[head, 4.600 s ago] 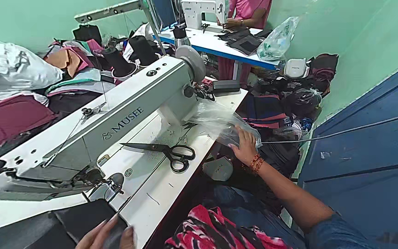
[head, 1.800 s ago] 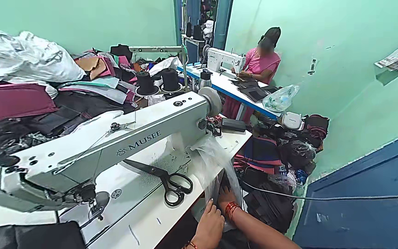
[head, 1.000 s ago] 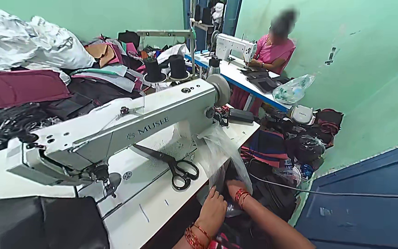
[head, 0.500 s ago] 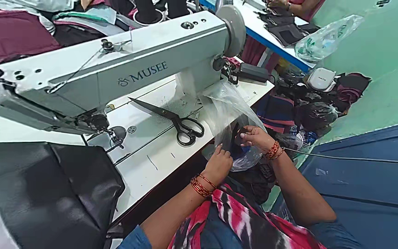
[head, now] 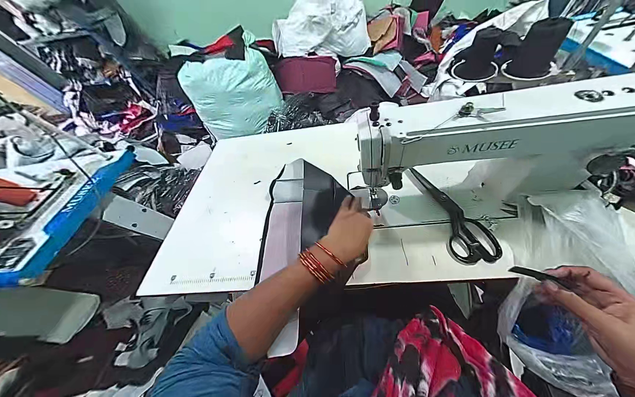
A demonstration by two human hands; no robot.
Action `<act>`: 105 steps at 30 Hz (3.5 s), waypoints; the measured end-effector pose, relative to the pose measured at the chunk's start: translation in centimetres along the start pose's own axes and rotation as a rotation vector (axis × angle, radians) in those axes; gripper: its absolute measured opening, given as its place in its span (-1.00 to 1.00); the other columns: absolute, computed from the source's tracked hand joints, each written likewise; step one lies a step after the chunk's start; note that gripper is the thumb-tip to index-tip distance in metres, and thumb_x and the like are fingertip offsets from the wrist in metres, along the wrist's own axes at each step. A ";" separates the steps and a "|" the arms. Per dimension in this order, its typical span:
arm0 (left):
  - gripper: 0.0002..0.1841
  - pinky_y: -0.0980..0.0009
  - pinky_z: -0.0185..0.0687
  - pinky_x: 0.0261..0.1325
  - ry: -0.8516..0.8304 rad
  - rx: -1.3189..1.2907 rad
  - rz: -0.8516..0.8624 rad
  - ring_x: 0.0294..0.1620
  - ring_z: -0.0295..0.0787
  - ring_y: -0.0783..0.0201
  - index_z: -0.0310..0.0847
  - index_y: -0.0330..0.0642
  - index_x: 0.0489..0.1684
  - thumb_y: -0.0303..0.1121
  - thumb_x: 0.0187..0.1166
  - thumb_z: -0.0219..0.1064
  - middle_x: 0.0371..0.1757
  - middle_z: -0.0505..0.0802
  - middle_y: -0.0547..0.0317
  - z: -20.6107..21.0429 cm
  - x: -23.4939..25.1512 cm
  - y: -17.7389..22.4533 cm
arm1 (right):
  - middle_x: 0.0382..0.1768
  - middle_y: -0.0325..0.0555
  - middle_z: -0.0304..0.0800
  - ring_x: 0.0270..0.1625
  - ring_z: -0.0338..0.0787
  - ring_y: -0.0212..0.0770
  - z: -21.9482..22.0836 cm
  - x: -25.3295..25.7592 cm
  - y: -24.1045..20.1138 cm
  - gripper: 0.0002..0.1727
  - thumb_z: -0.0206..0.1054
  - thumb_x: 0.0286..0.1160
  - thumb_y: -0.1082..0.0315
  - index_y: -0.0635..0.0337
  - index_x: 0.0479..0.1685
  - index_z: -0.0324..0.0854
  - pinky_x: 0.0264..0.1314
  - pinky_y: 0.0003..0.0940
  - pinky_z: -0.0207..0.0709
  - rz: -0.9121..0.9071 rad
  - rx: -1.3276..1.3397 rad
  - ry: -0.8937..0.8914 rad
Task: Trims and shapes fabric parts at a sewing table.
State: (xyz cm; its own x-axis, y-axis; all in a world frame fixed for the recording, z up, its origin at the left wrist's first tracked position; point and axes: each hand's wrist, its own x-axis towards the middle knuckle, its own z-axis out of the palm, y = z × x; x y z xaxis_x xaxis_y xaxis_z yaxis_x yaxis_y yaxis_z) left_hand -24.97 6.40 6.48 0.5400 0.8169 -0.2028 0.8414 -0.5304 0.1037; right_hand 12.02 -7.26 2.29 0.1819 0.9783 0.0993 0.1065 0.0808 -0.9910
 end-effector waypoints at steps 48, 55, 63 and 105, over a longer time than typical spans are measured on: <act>-0.50 -0.47 -0.18 0.75 0.437 -0.538 0.002 0.80 0.26 -0.21 0.81 -0.10 0.31 0.00 0.50 0.44 0.61 0.66 -0.03 8.6 -2.2 -4.5 | 0.09 0.03 0.83 0.29 0.64 0.20 22.2 7.5 3.3 -0.76 0.47 0.50 0.27 0.01 0.08 0.91 0.40 0.34 0.27 -0.276 -0.645 -0.386; -0.56 -0.50 -0.35 0.76 0.384 -0.589 -0.016 0.83 0.17 -0.27 0.80 -0.04 0.35 -0.07 0.59 0.36 0.63 0.62 -0.12 8.0 -2.4 -4.1 | 0.15 0.07 0.84 0.32 0.65 0.26 22.4 7.5 2.2 -0.71 0.41 0.57 0.18 -0.05 0.17 0.89 0.42 0.36 0.26 -0.272 -0.712 -0.407; -0.42 -0.59 -0.64 0.69 0.248 -0.331 -0.128 0.93 -0.18 -0.24 0.68 0.26 0.52 0.26 0.64 0.15 0.79 0.45 0.15 6.9 -3.0 -3.0 | 0.16 0.12 0.82 0.34 0.65 0.30 22.4 7.4 2.2 -0.70 0.38 0.59 0.16 -0.09 0.21 0.87 0.42 0.37 0.28 -0.289 -0.751 -0.413; -0.43 -0.71 -0.66 0.57 0.253 -0.443 -0.184 0.92 -0.17 -0.28 0.63 0.32 0.56 0.19 0.57 0.20 0.81 0.41 0.20 6.3 0.2 -3.8 | 0.04 0.09 0.86 0.17 0.78 0.25 21.4 6.4 3.4 -0.56 0.42 0.46 -0.02 0.10 0.11 0.87 0.21 0.36 0.50 -0.487 -0.586 -0.399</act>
State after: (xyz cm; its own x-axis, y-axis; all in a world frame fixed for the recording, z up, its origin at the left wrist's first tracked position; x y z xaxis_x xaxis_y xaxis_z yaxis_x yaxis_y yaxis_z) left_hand -28.15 7.15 -0.14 0.3256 0.9453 -0.0216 0.8221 -0.2718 0.5003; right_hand -7.38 3.36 -2.34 -0.3605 0.8632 0.3534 0.5910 0.5046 -0.6294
